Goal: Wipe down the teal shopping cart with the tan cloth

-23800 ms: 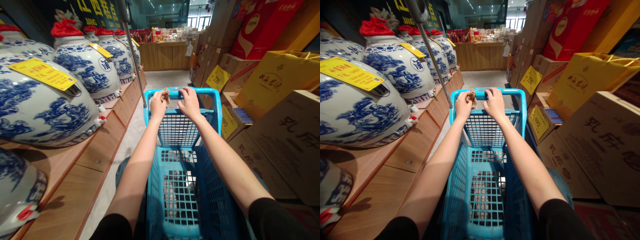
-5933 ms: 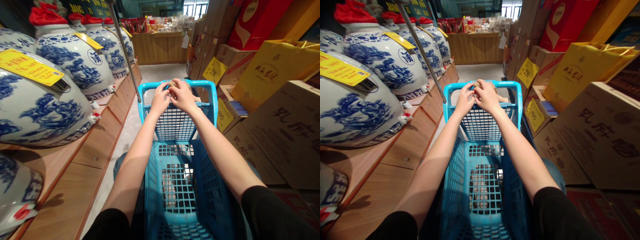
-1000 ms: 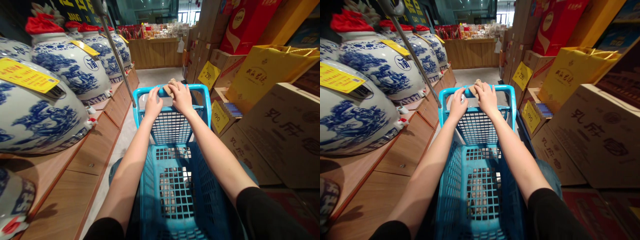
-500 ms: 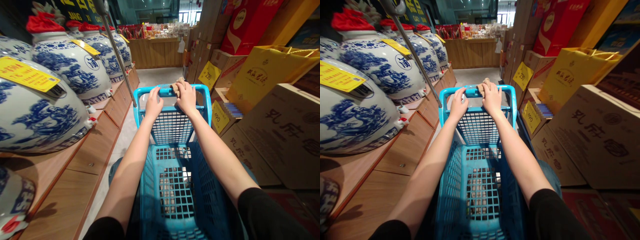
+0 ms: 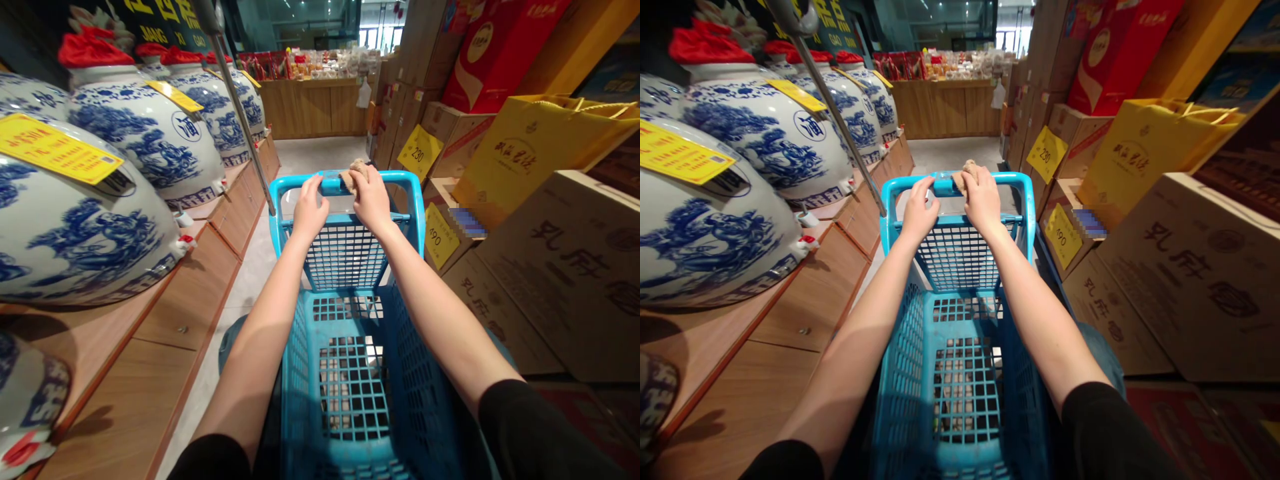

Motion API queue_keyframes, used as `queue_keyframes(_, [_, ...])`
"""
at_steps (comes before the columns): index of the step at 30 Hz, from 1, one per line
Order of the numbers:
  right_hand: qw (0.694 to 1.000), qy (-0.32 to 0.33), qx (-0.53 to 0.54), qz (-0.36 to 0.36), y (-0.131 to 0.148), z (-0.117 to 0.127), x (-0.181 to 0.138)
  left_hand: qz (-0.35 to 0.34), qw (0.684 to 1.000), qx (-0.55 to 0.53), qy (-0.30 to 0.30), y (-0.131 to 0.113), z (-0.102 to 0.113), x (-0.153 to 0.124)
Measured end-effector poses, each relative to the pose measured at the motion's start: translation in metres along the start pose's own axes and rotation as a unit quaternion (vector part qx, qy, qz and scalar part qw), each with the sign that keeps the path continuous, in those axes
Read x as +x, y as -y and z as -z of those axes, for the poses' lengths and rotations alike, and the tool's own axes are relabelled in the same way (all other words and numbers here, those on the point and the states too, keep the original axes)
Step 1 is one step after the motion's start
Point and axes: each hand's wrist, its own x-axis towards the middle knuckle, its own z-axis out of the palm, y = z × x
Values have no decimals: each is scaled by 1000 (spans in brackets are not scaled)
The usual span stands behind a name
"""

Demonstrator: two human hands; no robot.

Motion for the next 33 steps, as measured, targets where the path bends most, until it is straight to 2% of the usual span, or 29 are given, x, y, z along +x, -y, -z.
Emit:
queue_keyframes(3, [998, 51, -2, 45, 9, 3, 0, 2, 1000, 1, 2, -1, 0, 0])
queue_keyframes(5, [997, 69, -6, 44, 10, 8, 0, 0, 1000, 3, -2, -1, 0, -1])
queue_keyframes(10, [999, 40, -10, -20, 11, 12, -1, -3, 1000, 5, -6, -2, -1, -1])
queue_keyframes(16, [996, 78, 6, 31, 21, 11, -2, 6, 1000, -5, -4, -3, 0, -1])
queue_keyframes(22, [999, 30, -1, -39, 11, 11, -2, 9, 1000, 0, 3, -6, 0, 0])
queue_keyframes(26, [999, 50, -14, 15, 20, 7, -2, 6, 1000, 0, -1, -5, 0, 0])
queue_keyframes(28, [999, 44, -10, 16, 19, 8, -2, 4, 1000, -1, -4, -4, 0, 0])
queue_keyframes(33, [998, 0, -1, -69, 9, 11, -2, -6, 1000, 14, -6, -3, -1, 0])
